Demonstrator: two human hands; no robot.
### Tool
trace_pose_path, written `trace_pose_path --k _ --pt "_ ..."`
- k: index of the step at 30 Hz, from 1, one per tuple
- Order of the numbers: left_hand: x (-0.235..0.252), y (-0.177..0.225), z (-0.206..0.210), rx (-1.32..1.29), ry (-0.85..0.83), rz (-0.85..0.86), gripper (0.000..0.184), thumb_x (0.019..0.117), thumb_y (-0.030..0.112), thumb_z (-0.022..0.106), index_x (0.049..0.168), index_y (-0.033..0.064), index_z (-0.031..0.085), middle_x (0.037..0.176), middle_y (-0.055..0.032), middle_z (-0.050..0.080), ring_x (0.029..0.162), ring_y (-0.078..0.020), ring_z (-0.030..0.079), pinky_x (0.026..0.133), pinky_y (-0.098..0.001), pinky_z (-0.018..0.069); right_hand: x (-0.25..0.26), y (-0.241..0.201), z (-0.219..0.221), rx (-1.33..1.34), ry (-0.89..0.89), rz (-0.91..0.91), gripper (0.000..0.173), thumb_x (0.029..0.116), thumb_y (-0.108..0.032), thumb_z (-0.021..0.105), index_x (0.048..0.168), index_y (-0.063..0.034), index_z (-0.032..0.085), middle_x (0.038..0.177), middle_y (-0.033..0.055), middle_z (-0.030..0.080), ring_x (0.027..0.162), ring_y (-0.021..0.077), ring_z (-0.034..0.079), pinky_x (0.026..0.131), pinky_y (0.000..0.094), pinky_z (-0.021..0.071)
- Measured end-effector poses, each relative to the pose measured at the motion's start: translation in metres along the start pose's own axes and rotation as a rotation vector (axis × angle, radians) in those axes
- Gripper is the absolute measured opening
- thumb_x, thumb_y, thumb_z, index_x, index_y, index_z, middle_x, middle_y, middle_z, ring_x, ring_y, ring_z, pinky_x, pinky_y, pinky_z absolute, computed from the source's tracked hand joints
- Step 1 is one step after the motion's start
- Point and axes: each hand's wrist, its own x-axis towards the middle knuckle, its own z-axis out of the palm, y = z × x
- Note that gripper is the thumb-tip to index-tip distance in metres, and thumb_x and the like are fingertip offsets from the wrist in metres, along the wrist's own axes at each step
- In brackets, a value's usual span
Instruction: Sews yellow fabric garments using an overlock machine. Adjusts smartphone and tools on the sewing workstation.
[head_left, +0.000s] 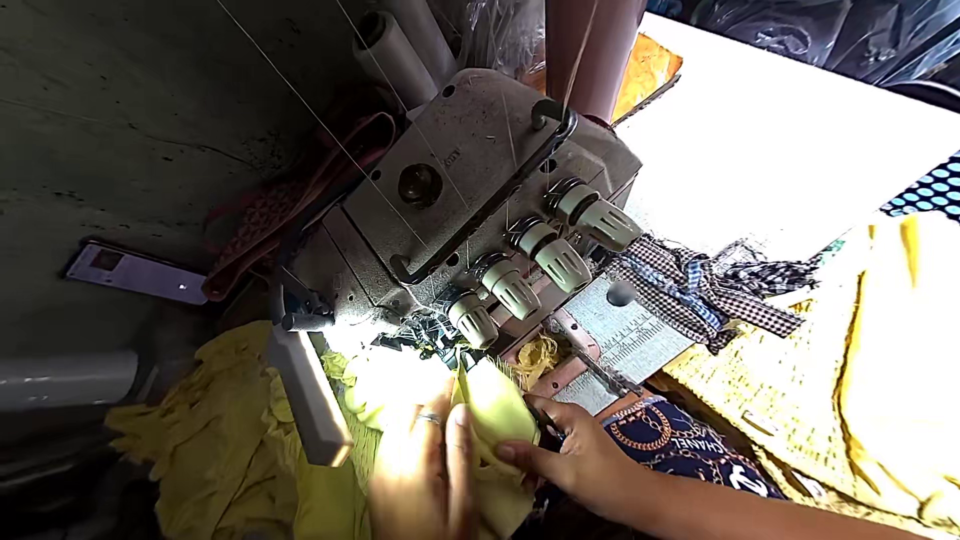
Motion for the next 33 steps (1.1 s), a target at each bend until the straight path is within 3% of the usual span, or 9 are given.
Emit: trace_pose_path --k 3,6,8,10,14,17,23,28,33 --pt "0.001 0.008 -0.008 0.058 -0.098 0.043 0.046 0.1022 0.024 0.039 0.113 -0.0031 0.075 0.091 -0.0135 0.068 0.087 -0.0195 0.061 0.079 -0.0310 0.0480 0.001 0.014 -0.009 -0.237 0.139 -0.320 0.034 0.0957 -0.025 0.070 0.121 -0.0065 0.058 0.099 -0.0039 0.070 0.081 -0.0053 0.066 0.070 0.0129 0.0558" --pt "0.009 -0.017 -0.014 -0.102 -0.143 0.092 0.039 0.0942 0.014 0.044 0.115 0.0022 0.075 0.097 -0.0071 0.068 0.089 -0.0071 0.060 0.078 -0.0210 0.0480 0.006 0.010 -0.016 -0.360 0.151 -0.553 0.035 0.1002 -0.039 0.066 0.123 -0.0149 0.056 0.123 -0.0008 0.056 0.093 -0.0071 0.058 0.073 0.0067 0.0493" --pt "0.013 -0.029 -0.010 -0.162 -0.118 0.121 0.029 0.0941 0.013 0.054 0.110 0.0052 0.077 0.097 -0.0029 0.068 0.084 0.0005 0.061 0.074 -0.0129 0.0502 0.007 0.004 -0.013 -0.524 0.170 -0.596 0.047 0.0934 -0.060 0.065 0.116 -0.0186 0.063 0.113 0.0001 0.052 0.090 -0.0066 0.054 0.070 0.0059 0.0459" --pt "0.012 -0.023 -0.005 -0.098 -0.057 0.122 0.025 0.0935 0.016 0.060 0.107 0.0057 0.078 0.096 -0.0034 0.068 0.079 -0.0005 0.062 0.071 -0.0126 0.0517 0.009 0.004 -0.010 -0.673 0.198 -0.603 0.052 0.0895 -0.065 0.067 0.109 -0.0165 0.065 0.102 0.0026 0.051 0.085 -0.0018 0.052 0.066 0.0086 0.0443" --pt "-0.002 0.009 0.010 0.190 0.053 0.096 0.027 0.0921 0.013 0.062 0.112 0.0010 0.076 0.104 -0.0164 0.070 0.088 -0.0262 0.068 0.074 -0.0341 0.0560 0.008 0.004 -0.014 -0.788 0.211 -0.616 0.029 0.0914 -0.039 0.071 0.089 -0.0116 0.064 0.092 0.0046 0.050 0.081 0.0034 0.050 0.065 0.0100 0.0407" --pt "-0.013 0.016 0.024 0.298 0.095 0.104 0.031 0.0936 0.013 0.057 0.116 -0.0006 0.074 0.115 -0.0207 0.070 0.096 -0.0335 0.069 0.078 -0.0395 0.0558 0.001 -0.005 -0.020 -0.659 0.145 -0.618 0.028 0.0966 -0.034 0.070 0.086 -0.0107 0.059 0.090 0.0010 0.052 0.080 -0.0017 0.051 0.067 0.0074 0.0410" --pt "-0.017 0.014 0.036 0.362 0.169 0.095 0.031 0.0940 0.015 0.058 0.116 0.0010 0.076 0.118 -0.0189 0.072 0.100 -0.0335 0.071 0.080 -0.0394 0.0567 0.008 0.000 -0.026 -0.302 0.149 -0.243 0.024 0.0863 -0.032 0.079 0.077 -0.0147 0.065 0.120 -0.0043 0.066 0.106 -0.0062 0.059 0.083 0.0109 0.0505" --pt "-0.022 0.013 0.035 0.292 0.180 0.086 0.038 0.0967 0.020 0.054 0.120 -0.0029 0.073 0.125 -0.0197 0.071 0.110 -0.0342 0.070 0.092 -0.0389 0.0550 0.004 -0.003 -0.023 -0.210 0.057 -0.241 0.018 0.0845 -0.033 0.082 0.079 -0.0202 0.070 0.082 -0.0147 0.061 0.081 -0.0121 0.055 0.070 0.0051 0.0451" --pt "-0.030 0.009 0.039 0.239 0.159 0.091 0.037 0.0979 0.020 0.053 0.118 -0.0032 0.074 0.128 -0.0215 0.068 0.119 -0.0366 0.065 0.100 -0.0390 0.0516 0.001 -0.004 -0.017 -0.202 0.032 -0.262 0.020 0.0861 -0.030 0.081 0.079 -0.0164 0.068 0.073 -0.0137 0.061 0.068 -0.0127 0.053 0.060 0.0045 0.0424"
